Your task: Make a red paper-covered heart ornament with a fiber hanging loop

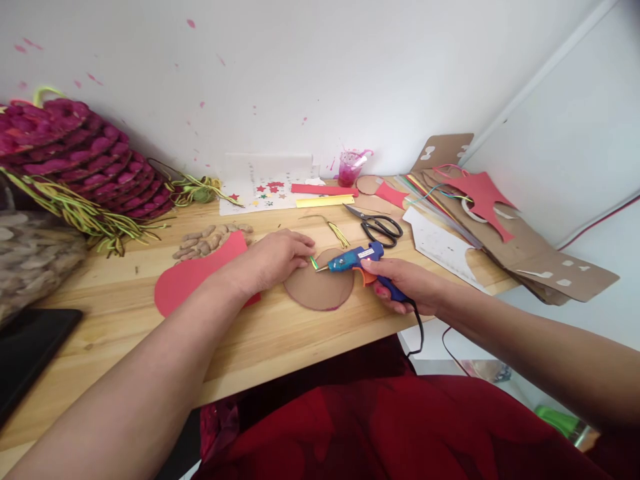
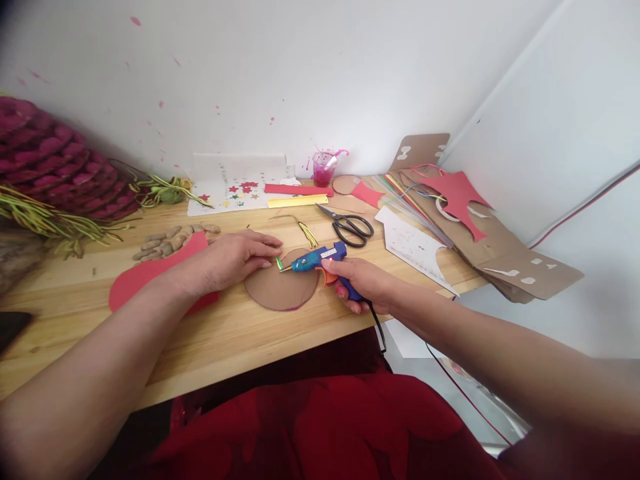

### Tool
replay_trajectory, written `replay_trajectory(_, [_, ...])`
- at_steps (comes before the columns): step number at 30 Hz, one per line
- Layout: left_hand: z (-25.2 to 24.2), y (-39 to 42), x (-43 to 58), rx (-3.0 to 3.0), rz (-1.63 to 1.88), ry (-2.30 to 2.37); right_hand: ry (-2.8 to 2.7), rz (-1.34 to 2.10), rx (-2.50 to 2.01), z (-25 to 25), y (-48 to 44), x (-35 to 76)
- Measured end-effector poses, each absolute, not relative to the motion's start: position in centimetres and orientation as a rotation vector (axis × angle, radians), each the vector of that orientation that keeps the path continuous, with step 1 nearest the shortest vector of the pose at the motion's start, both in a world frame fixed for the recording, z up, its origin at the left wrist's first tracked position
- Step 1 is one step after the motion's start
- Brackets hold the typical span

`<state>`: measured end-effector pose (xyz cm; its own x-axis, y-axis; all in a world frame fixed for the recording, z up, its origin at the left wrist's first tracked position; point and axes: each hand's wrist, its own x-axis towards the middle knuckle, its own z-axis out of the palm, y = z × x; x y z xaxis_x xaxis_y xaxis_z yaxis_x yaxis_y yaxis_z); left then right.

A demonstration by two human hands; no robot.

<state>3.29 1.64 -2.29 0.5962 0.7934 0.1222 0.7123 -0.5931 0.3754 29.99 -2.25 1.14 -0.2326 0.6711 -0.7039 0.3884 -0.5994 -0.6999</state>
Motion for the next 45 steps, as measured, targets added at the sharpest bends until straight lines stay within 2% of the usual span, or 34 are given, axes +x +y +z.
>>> replay_trajectory(11, [-2.3,1.8,3.2,2.527,0.458,1.208,-1.361,1.758,-1.809,1.5,-1.0,29.1])
replay_trajectory(45, [-2.7,1.7,3.3,2.553,0.439,1.235,-1.346,1.817,-1.783,1.0,0.1,29.1])
